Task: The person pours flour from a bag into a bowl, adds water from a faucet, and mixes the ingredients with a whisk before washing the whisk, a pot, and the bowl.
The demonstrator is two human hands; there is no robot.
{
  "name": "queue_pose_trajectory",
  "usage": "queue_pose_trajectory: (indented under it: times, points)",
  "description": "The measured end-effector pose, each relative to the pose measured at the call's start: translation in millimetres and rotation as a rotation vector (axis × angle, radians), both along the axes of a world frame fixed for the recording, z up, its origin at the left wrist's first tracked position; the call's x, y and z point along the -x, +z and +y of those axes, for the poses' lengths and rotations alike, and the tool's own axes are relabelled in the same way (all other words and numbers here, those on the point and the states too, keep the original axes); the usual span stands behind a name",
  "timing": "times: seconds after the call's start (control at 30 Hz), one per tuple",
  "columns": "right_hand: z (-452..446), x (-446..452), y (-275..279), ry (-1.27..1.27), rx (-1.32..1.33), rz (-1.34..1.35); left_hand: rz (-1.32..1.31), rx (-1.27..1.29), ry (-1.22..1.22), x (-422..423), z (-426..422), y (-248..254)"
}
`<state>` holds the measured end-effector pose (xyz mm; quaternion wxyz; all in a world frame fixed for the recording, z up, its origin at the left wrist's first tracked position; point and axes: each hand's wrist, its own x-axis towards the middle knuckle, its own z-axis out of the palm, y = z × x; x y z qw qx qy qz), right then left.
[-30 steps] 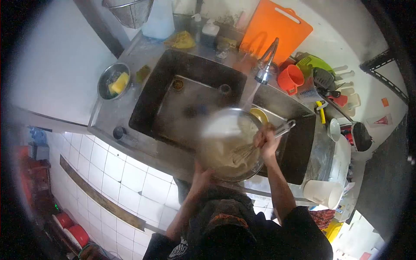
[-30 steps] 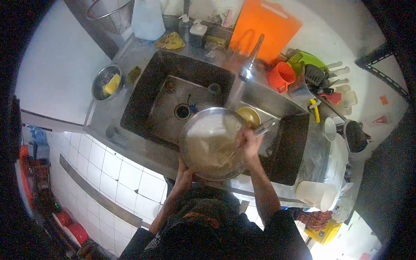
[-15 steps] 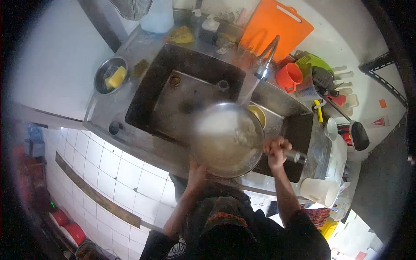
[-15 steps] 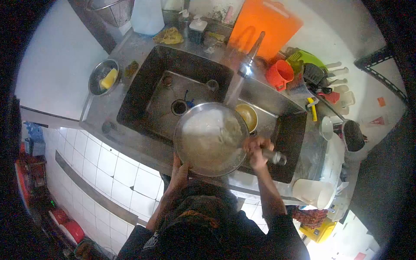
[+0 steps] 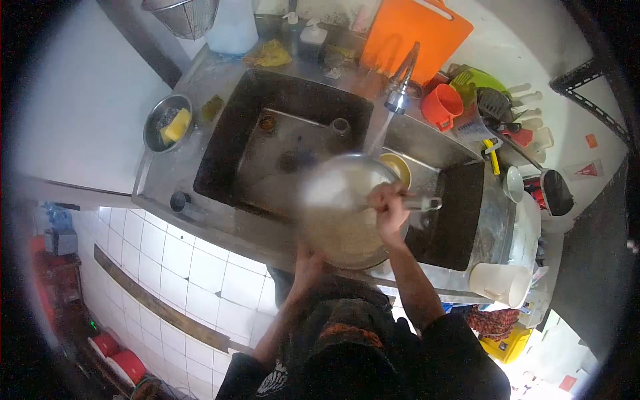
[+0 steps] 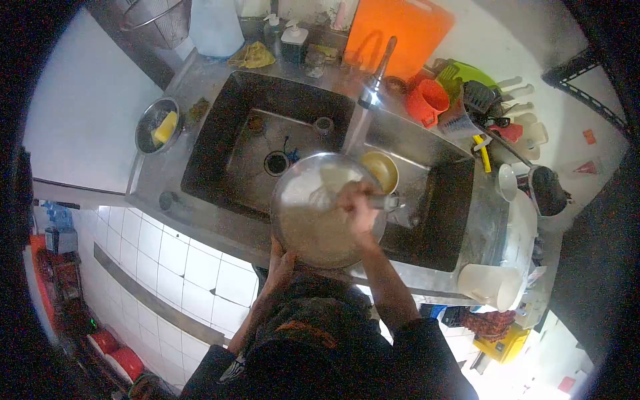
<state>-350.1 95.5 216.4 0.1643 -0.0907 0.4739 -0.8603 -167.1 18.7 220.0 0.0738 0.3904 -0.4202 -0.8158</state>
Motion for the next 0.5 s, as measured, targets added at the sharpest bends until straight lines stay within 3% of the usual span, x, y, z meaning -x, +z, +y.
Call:
queue_pose_trajectory:
  times: [0.07,0.17,0.23,0.27,0.33,0.37,0.4,0.47,0.5]
  points:
    - [4,11,12,-0.029,0.1,-0.011,-0.054,-0.113,0.059,4,-4,16]
    - [33,28,18,0.204,0.001,-0.111,-0.207,-0.062,-0.08,0,-11,3]
    - [38,41,20,-0.043,-0.213,0.043,-0.067,0.058,-0.1,-3,-9,-29]
    - [35,39,17,-0.039,-0.221,0.039,-0.072,0.05,-0.097,-6,-6,-35]
    - [24,33,9,-0.317,0.072,-0.105,-0.032,-0.011,-0.061,-3,-9,-26]
    - [36,31,-8,-0.085,0.031,-0.168,-0.03,-0.011,-0.061,-1,-12,-20]
    - [35,33,1,-0.081,0.032,-0.166,-0.02,0.018,-0.08,0,-15,-13]
    - [26,36,23,-0.116,-0.228,-0.039,-0.016,0.055,-0.09,2,-21,-3]
    - [30,49,6,-0.205,-0.18,0.014,-0.026,0.12,-0.111,4,-22,1]
